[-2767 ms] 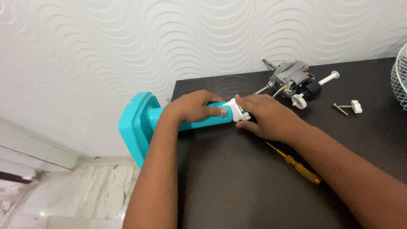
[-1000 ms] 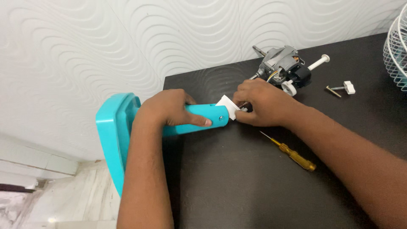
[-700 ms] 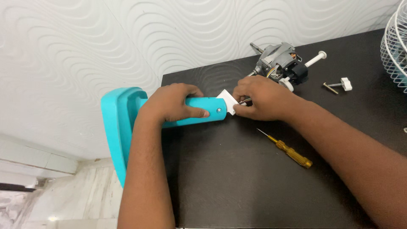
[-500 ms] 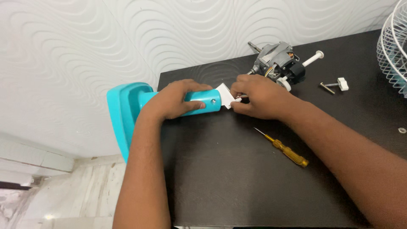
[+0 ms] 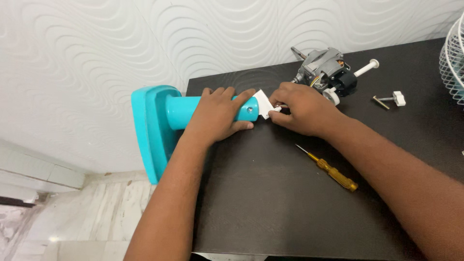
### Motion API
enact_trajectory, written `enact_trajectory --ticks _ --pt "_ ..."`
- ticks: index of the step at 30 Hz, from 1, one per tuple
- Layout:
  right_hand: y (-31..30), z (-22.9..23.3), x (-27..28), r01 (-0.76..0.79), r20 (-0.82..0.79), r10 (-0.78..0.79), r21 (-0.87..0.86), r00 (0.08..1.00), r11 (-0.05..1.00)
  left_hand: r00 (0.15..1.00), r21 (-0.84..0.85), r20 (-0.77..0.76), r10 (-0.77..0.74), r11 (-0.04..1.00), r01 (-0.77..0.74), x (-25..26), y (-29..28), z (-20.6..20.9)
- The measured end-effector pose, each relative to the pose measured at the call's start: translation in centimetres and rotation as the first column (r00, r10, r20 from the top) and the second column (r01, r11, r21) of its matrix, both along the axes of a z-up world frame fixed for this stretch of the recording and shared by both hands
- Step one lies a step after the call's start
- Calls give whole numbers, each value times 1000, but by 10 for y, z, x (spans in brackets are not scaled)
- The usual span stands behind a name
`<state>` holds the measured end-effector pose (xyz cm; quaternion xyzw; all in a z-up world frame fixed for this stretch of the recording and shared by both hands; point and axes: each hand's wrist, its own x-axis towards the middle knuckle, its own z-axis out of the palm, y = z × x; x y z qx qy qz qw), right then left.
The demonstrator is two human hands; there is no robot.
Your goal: The person assembles a teal pedestal fan base by connecting internal wires, inserting a white plastic bracket, and securing it with screws using a screwdriver. The person also briefly handles a smartphone during the process.
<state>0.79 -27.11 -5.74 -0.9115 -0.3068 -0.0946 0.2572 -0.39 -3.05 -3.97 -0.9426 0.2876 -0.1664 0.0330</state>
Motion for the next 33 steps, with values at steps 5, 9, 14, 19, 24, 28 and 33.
enact_trajectory --ticks 5,9,14,19,24,28,33 --pt "3 1 -2 -70 52 65 96 997 993 999 -35 15 -40 999 41 8 5 -1" --pt "7 2 -1 -1 -33 1 11 999 1000 999 -64 -15 -46 997 45 9 10 -1" --pt "6 3 -2 -20 23 19 7 1000 1000 998 -100 -17 -63 993 61 11 8 -1" --pt "8 10 -5 53 -57 -55 -34 997 998 998 -96 12 -58 994 59 8 1 -2" --pt "10 16 -7 102 -112 -115 -118 987 988 996 -120 38 -81 989 85 3 -5 -3" --pt "10 15 -7 95 -95 -107 -116 990 989 992 -114 66 -103 987 110 6 -5 -2" --pt "7 11 -5 39 -62 -44 -69 997 997 984 -159 105 -144 974 160 10 -4 -4"
